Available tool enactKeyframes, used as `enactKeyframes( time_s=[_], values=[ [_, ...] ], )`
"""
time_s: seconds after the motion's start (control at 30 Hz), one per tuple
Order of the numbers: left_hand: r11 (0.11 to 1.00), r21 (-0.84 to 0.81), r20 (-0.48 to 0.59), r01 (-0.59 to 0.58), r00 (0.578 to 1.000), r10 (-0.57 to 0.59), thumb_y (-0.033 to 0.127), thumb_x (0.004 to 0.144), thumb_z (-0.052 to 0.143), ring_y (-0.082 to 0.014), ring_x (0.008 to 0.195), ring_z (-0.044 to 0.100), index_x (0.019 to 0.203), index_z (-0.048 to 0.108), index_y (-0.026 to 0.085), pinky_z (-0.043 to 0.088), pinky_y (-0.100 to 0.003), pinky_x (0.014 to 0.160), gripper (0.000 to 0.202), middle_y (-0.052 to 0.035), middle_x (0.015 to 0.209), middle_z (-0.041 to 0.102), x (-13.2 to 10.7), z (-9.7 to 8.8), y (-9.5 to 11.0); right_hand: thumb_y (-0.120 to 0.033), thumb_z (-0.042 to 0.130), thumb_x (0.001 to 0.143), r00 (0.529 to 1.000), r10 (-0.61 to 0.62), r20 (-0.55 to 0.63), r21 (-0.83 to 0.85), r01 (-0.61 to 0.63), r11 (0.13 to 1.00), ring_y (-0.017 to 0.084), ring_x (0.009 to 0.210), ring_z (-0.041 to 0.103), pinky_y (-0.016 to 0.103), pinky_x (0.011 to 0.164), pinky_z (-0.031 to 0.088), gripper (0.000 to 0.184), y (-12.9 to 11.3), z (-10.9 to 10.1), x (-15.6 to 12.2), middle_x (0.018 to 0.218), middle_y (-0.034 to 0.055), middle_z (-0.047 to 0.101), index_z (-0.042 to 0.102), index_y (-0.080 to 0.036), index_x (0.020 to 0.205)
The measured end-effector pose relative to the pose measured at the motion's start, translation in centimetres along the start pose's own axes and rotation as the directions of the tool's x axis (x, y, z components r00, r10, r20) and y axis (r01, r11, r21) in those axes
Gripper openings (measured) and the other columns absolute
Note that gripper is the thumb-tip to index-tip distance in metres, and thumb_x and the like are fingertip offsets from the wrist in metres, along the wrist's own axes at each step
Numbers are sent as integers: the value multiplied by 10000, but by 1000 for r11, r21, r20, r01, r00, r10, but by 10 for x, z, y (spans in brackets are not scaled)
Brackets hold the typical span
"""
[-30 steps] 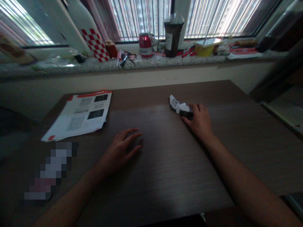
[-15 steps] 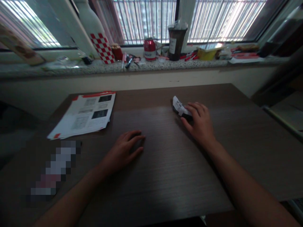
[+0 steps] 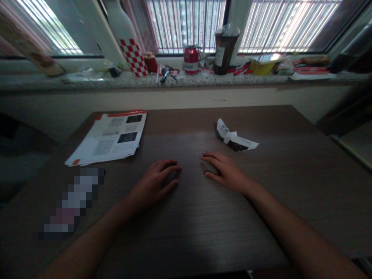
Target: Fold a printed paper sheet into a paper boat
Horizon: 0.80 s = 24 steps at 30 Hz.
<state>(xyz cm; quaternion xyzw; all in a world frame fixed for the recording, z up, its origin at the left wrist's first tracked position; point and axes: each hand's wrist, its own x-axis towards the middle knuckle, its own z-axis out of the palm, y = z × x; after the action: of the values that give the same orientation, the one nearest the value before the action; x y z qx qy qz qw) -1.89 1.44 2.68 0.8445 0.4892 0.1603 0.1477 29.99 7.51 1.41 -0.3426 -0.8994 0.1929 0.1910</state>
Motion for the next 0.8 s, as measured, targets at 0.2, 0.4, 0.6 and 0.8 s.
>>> enactKeyframes(
  time_s=[0.2, 0.4, 0.6, 0.8],
  values=[
    [1000, -18, 0, 9, 1000, -9, 277, 993, 659, -311, 1367, 547, 1366, 629, 259, 450, -539, 1151, 375, -98, 1478, 590, 1, -2, -1, -402, 602, 1028, 1000, 4, 13, -15, -4, 1000, 308, 1482, 466, 579, 1200, 416, 488, -1, 1, 0, 1568, 120, 527, 544, -284, 1497],
    [999, -36, -71, 15, 997, -17, 299, 1018, 621, -297, 1316, 595, 1370, 618, 260, 490, -517, 1116, 355, -94, 1438, 616, 1, -6, -9, -417, 597, 1031, 1000, -4, 14, -31, 4, 1000, 311, 1480, 472, 584, 1202, 417, 489, -1, 1, -1, 1575, 116, 523, 535, -294, 1500],
    [988, 41, -280, 150, 951, -133, 288, 1051, 540, -298, 1226, 635, 1314, 635, 232, 520, -501, 1062, 285, -101, 1338, 653, 2, -21, -27, -422, 585, 1038, 1000, -17, 15, -26, 17, 1000, 307, 1485, 464, 578, 1203, 418, 477, 2, 2, 0, 1574, 111, 520, 534, -298, 1496],
    [934, 128, -442, 333, 862, -247, 340, 1046, 544, -328, 1195, 631, 1327, 636, 196, 511, -498, 1055, 329, -129, 1297, 655, 2, -39, -50, -418, 588, 1036, 1000, -16, 14, -26, 17, 1000, 313, 1479, 472, 585, 1194, 430, 466, 2, 2, -1, 1568, 105, 529, 545, -306, 1486]
  ],
)
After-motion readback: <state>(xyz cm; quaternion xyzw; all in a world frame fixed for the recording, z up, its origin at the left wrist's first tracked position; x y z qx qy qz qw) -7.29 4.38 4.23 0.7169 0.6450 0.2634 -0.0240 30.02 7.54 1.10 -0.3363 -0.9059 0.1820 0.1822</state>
